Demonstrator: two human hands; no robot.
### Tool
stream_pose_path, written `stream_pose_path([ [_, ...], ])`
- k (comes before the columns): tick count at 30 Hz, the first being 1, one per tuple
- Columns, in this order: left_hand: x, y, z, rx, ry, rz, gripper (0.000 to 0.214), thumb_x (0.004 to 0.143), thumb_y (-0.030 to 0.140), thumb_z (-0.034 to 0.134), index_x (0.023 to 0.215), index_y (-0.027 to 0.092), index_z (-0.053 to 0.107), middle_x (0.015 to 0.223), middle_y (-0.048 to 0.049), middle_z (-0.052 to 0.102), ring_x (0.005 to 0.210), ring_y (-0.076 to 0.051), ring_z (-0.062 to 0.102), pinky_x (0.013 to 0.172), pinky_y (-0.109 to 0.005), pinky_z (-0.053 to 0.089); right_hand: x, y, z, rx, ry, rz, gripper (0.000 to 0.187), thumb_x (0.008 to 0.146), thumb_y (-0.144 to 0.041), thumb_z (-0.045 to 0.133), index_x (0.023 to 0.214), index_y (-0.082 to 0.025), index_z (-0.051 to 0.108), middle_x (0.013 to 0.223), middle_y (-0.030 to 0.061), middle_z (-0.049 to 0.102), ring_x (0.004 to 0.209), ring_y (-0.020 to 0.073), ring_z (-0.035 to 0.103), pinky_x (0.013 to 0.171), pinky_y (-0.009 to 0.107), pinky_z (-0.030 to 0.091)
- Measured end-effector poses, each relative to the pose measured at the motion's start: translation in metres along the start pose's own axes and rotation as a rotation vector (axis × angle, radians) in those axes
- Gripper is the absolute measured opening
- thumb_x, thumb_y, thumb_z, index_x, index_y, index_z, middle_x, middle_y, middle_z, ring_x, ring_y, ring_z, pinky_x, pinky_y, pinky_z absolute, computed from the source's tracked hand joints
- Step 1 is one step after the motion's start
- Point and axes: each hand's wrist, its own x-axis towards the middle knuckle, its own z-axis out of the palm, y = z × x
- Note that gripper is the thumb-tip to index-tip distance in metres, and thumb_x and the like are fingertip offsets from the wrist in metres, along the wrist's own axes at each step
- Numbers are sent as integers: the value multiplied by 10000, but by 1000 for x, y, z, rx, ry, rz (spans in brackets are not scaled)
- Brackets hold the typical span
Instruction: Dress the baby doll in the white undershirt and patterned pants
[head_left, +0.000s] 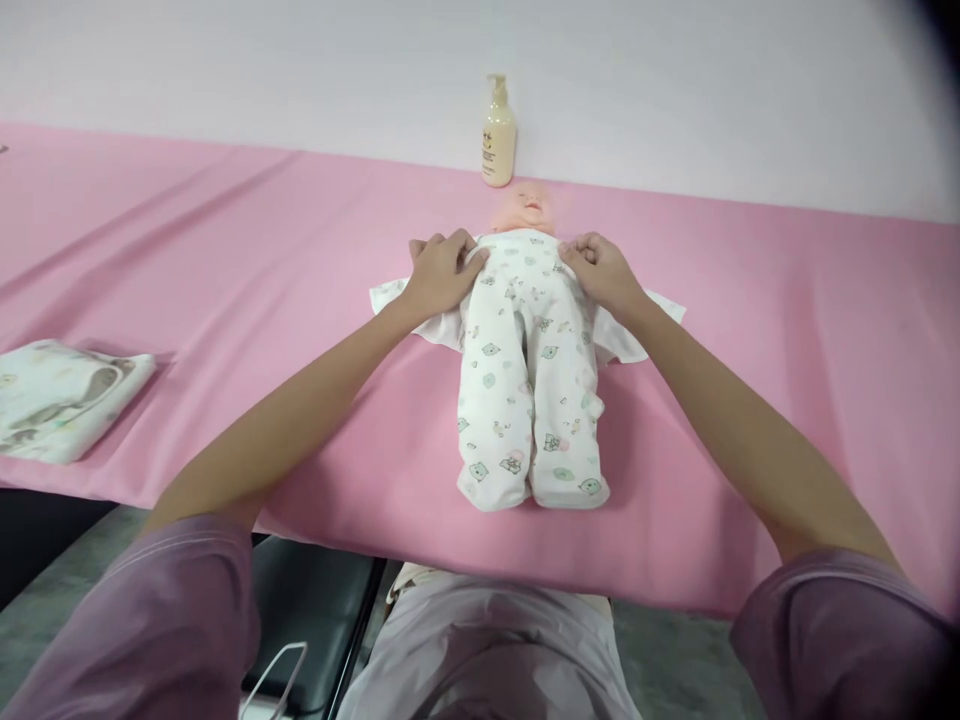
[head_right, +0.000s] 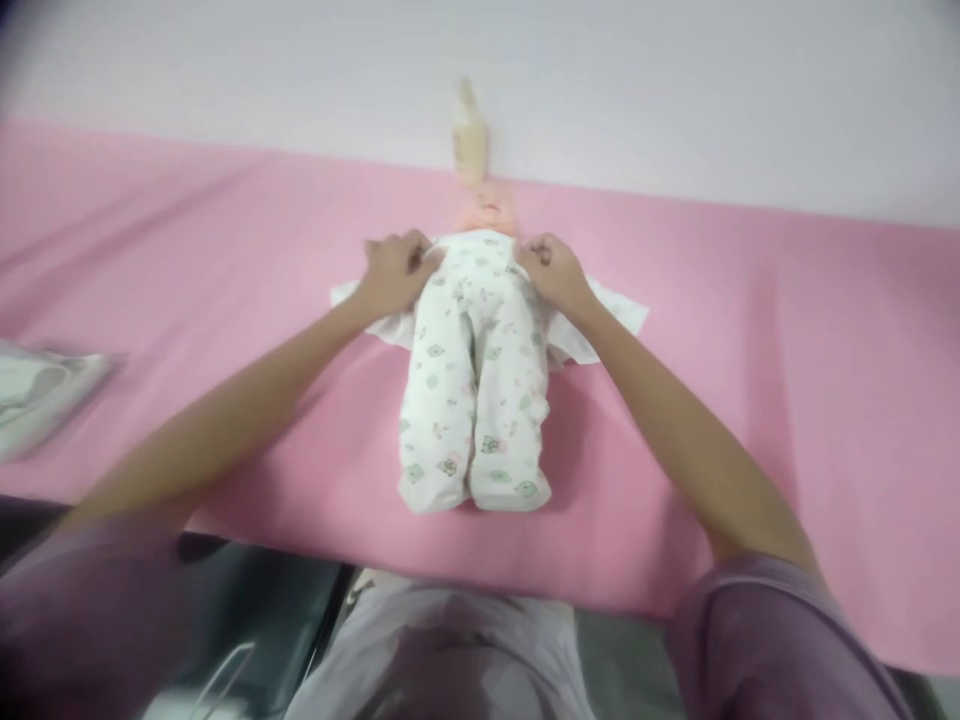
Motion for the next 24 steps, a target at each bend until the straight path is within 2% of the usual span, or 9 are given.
stream_pose_path([
  [5, 5, -10, 9, 45, 24, 19, 443, 1095, 713, 645, 1099, 273, 696, 977, -115, 694, 1348, -456, 599, 1344, -675, 265, -2, 11, 3, -80, 43, -79, 399, 1075, -568, 810, 896, -287, 589, 900, 35, 600, 1119, 293, 641, 1112, 444, 574],
  [7, 10, -7, 12, 102, 54, 7, 417, 1128, 677, 576, 1109, 277, 693, 987, -120, 713, 1246, -440, 649, 1295, -680, 308, 4, 9, 6, -97, 76, -105, 352, 1073, -576, 801, 964, -293, 622, 980, 58, 637, 1225, 329, 644, 1155, 486, 569],
  [10, 1, 5, 8, 188, 100, 27, 414, 1180, 637, 475, 1169, 285, 693, 1184, -134, 753, 1170, -375, 668, 1210, -648, 382, -6, -5, 5, -182, 124, -203, 309, 1085, -576, 775, 1144, -287, 681, 1212, 125, 688, 1423, 406, 587, 1243, 595, 535],
  [13, -42, 23, -8, 220, 111, 129, 403, 1228, 584, 427, 1241, 265, 674, 1354, -145, 723, 1194, -326, 637, 1150, -587, 470, -60, -31, -6, -311, 99, -349, 294, 1131, -532, 704, 1305, -296, 708, 1415, 171, 680, 1526, 463, 532, 1289, 705, 482],
  [14, -63, 29, -15, 225, 132, 171, 349, 1227, 517, 423, 1218, 262, 661, 1295, -143, 733, 1142, -325, 634, 1123, -585, 495, -87, -41, -11, -352, 51, -392, 274, 1143, -509, 683, 1332, -314, 717, 1420, 167, 693, 1503, 467, 559, 1269, 719, 494],
  [16, -111, 42, -31, 249, 44, 237, 243, 1206, 425, 452, 1254, 293, 650, 1254, -116, 750, 1083, -331, 651, 1076, -591, 518, -143, -58, -19, -424, -105, -480, 237, 1133, -452, 695, 1349, -365, 739, 1364, 146, 740, 1409, 465, 638, 1199, 729, 532],
  [19, -179, 59, -48, 252, -148, 209, 140, 1083, 445, 620, 1161, 348, 685, 1106, -112, 769, 986, -382, 671, 943, -645, 538, -217, -73, -21, -524, -326, -646, 182, 1086, -374, 761, 1262, -419, 781, 1241, 91, 801, 1189, 405, 737, 1002, 671, 604],
  [22, -224, 70, -53, 238, -307, 188, 111, 1001, 421, 699, 1098, 368, 703, 1070, -114, 795, 956, -399, 692, 870, -652, 549, -255, -75, -11, -584, -419, -753, 101, 1102, -390, 754, 1190, -408, 800, 1222, 69, 831, 1089, 355, 758, 869, 605, 609],
  [24, -235, 73, -54, 243, -324, 190, 101, 1004, 397, 688, 1095, 361, 714, 1081, -115, 808, 962, -394, 704, 863, -639, 556, -257, -72, -4, -593, -434, -760, 91, 1118, -419, 741, 1185, -386, 793, 1244, 77, 832, 1103, 352, 757, 883, 599, 605],
])
